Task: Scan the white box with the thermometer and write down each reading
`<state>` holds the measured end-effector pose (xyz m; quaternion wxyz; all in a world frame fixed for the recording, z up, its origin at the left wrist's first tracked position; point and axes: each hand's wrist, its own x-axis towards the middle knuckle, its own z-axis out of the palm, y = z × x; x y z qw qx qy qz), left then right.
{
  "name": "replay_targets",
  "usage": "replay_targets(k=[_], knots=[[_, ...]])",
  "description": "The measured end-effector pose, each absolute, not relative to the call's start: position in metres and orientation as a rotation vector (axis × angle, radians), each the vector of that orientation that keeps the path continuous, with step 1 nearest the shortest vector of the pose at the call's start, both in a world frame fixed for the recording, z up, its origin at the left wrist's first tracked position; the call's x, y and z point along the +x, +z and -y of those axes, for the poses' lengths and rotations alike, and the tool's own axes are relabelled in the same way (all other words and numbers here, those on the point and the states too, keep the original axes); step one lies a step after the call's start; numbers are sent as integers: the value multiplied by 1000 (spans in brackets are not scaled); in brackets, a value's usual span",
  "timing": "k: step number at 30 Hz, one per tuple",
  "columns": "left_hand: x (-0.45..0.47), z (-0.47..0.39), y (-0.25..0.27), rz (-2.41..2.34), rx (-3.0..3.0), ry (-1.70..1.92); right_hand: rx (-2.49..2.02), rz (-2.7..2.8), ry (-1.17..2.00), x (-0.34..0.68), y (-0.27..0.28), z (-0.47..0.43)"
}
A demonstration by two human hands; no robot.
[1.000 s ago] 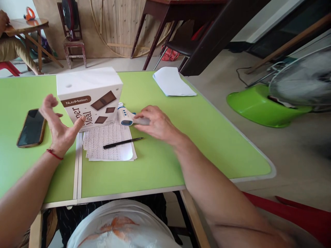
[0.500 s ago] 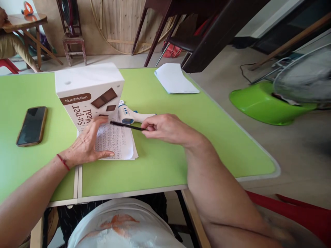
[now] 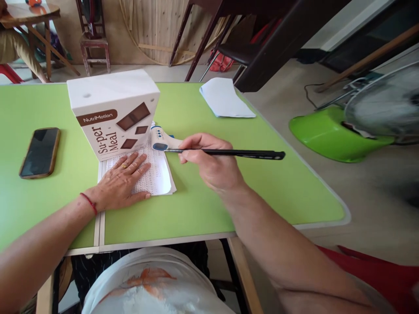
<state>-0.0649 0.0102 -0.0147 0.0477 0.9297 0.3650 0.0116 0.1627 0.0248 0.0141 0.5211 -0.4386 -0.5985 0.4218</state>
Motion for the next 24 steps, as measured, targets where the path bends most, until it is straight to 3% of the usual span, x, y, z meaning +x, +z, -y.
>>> replay_targets(k=[6, 17, 24], knots=[[-65, -10, -16, -1090, 2865, 115, -1178, 1426, 1249, 152, -9, -18], [-54, 7, 2, -907, 2929, 114, -1209, 1655, 781, 159, -31, 5], [-54, 8, 2, -916, 2940, 99, -1153, 1729, 760, 159, -33, 4]])
